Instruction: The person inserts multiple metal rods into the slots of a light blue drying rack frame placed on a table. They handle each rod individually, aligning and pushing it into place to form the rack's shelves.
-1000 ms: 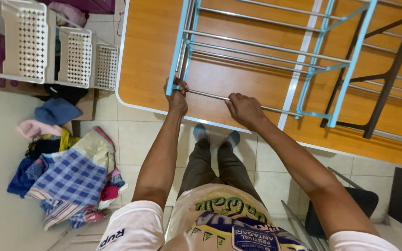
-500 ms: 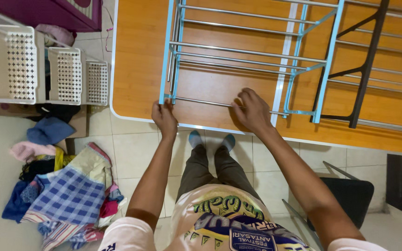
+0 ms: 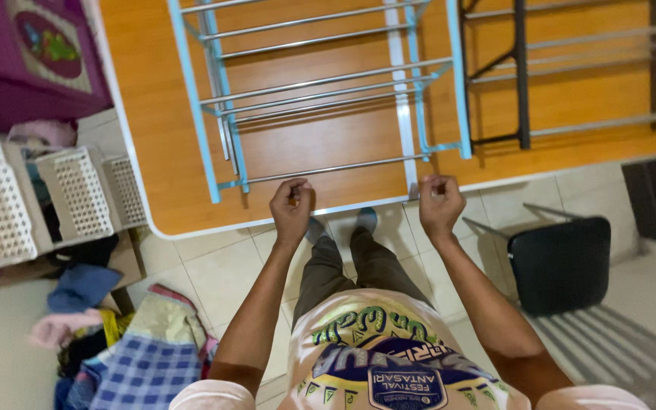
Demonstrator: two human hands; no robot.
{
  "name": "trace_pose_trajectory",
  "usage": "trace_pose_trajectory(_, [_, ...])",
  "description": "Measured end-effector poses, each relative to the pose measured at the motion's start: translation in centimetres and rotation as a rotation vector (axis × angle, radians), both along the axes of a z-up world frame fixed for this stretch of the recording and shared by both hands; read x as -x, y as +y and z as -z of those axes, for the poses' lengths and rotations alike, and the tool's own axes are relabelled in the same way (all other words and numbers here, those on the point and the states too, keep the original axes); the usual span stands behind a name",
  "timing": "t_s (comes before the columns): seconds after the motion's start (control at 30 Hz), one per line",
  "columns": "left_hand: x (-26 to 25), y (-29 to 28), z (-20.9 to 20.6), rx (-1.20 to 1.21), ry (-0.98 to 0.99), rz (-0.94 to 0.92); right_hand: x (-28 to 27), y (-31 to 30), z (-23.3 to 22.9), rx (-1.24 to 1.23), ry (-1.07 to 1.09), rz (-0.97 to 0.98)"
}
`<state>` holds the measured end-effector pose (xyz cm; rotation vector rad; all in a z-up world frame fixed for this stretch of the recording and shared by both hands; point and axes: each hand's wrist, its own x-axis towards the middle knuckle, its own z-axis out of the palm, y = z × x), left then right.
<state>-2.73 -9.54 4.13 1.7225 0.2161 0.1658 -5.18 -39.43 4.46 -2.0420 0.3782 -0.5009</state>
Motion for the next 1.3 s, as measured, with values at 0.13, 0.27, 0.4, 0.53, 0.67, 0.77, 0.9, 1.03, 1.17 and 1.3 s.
trace_pose_trajectory(0.13, [-1.3, -2.8, -1.1, -0.043, -0.010, 0.104, -1.3, -1.7, 1.3, -0.025, -0.038, 0.101])
trace_pose_trajectory(0.27, [-2.8, -5.4, -1.8, -0.061, -0.032, 0.231, -4.7, -2.7, 1.3, -0.078, -0.135, 0.017])
trace_pose_trajectory(0.4, [-4.2, -8.4, -1.4, -0.029, -0.107, 0.338, -7.3, -2.9, 2.0, -0.461, -0.047, -0.095])
trace_pose_trajectory(0.53, [-5.7, -11.1, -0.9, -0.323, -0.169, 0.475, -8.6, -3.1, 3.5, -0.483, 0.080, -0.176])
trace_pose_trajectory(0.67, [-7.4, -14.0, 0.0, -0.596, -0.205, 0.586, -9.0, -3.3, 4.6, -0.619, 0.133, -0.176])
trace_pose_trajectory(0.77, [-8.4, -15.6, 0.7, -0.644, -0.217, 0.669, -9.2, -3.3, 4.9, -0.691, 0.138, -0.142])
trace_pose_trajectory(0.9, [-9.3, -16.4, 1.6, -0.722, -0.173, 0.789, -9.2, -3.6, 4.6, -0.679, 0.165, -0.130])
trace_pose_trajectory(1.03, [-9.3, -16.2, 2.5, -0.680, -0.230, 0.795, -9.5, -4.2, 4.6, -0.729, 0.157, -0.132])
trace_pose_trajectory(1.17, [-9.1, -15.9, 2.9, -0.615, -0.269, 0.747, -9.5, -4.9, 4.9, -0.820, 0.121, -0.185])
trace_pose_trajectory(1.3, [-9.1, -15.7, 3.1, -0.622, -0.295, 0.723, -9.6, -5.5, 5.1, -0.828, 0.140, -0.190])
